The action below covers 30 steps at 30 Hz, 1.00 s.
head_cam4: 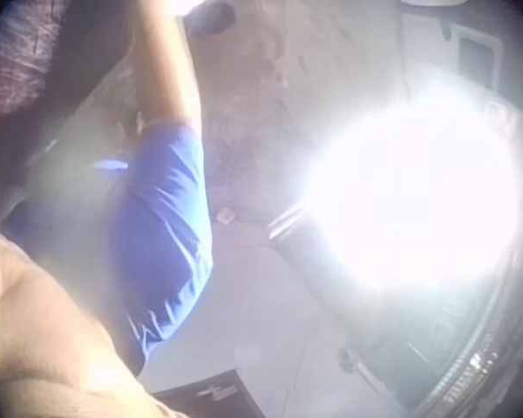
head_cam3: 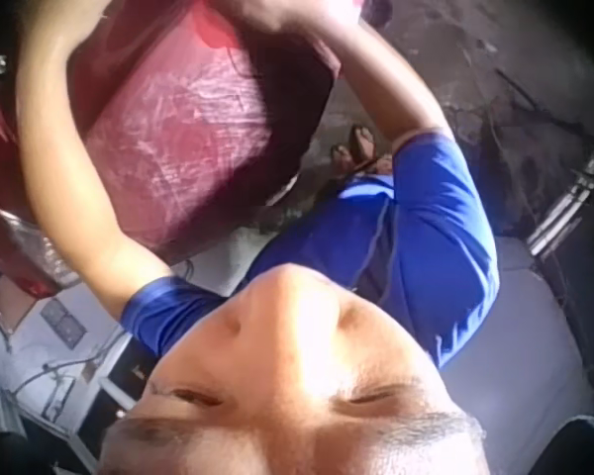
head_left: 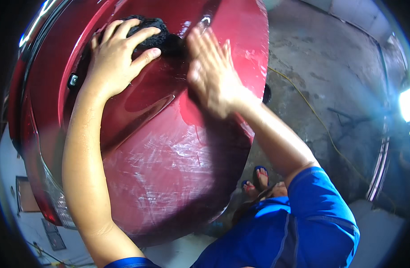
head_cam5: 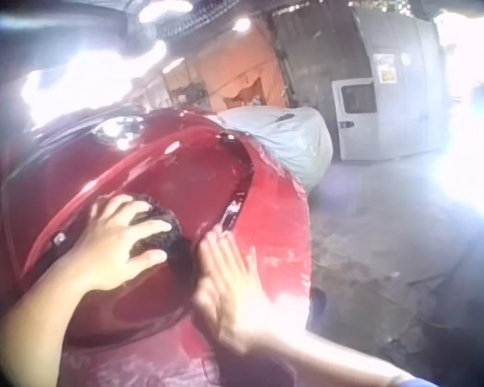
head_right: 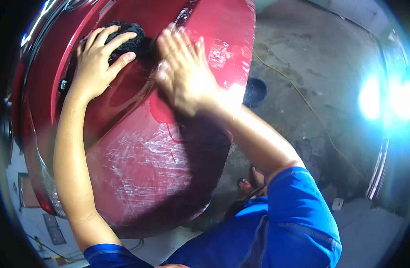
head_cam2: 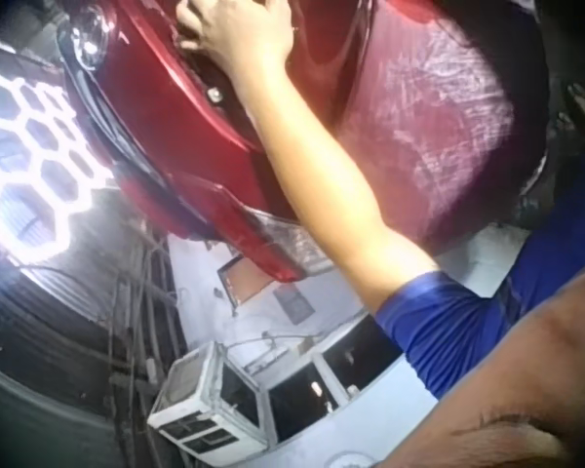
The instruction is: The person sands the surface of a red car bumper using a sanding block and a cloth with water.
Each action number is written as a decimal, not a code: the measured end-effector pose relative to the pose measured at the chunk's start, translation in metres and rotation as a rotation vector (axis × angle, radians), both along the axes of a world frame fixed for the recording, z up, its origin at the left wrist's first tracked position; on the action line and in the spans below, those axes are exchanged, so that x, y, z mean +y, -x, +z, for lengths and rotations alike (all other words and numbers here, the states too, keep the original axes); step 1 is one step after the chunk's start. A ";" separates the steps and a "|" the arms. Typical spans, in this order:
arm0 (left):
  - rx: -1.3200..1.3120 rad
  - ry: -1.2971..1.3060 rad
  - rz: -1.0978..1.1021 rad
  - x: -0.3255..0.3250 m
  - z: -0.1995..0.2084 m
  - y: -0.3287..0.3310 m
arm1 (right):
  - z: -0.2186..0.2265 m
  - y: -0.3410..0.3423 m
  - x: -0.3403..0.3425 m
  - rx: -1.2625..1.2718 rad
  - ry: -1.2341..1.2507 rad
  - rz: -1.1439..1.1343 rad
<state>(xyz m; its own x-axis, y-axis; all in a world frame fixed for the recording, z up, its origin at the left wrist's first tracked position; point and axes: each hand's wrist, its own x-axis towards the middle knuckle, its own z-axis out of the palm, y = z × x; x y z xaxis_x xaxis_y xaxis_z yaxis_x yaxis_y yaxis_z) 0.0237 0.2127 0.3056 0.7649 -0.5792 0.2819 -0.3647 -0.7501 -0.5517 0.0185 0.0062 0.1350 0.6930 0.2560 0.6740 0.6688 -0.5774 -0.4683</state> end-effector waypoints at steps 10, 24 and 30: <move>-0.035 0.136 -0.028 -0.020 -0.003 -0.020 | -0.014 0.076 0.001 0.069 0.067 0.268; 0.002 0.197 -0.043 -0.036 0.000 -0.017 | -0.011 -0.061 -0.029 -0.098 -0.061 -0.022; -0.069 0.040 0.005 0.006 -0.003 -0.014 | 0.016 0.035 0.016 -0.047 0.062 0.162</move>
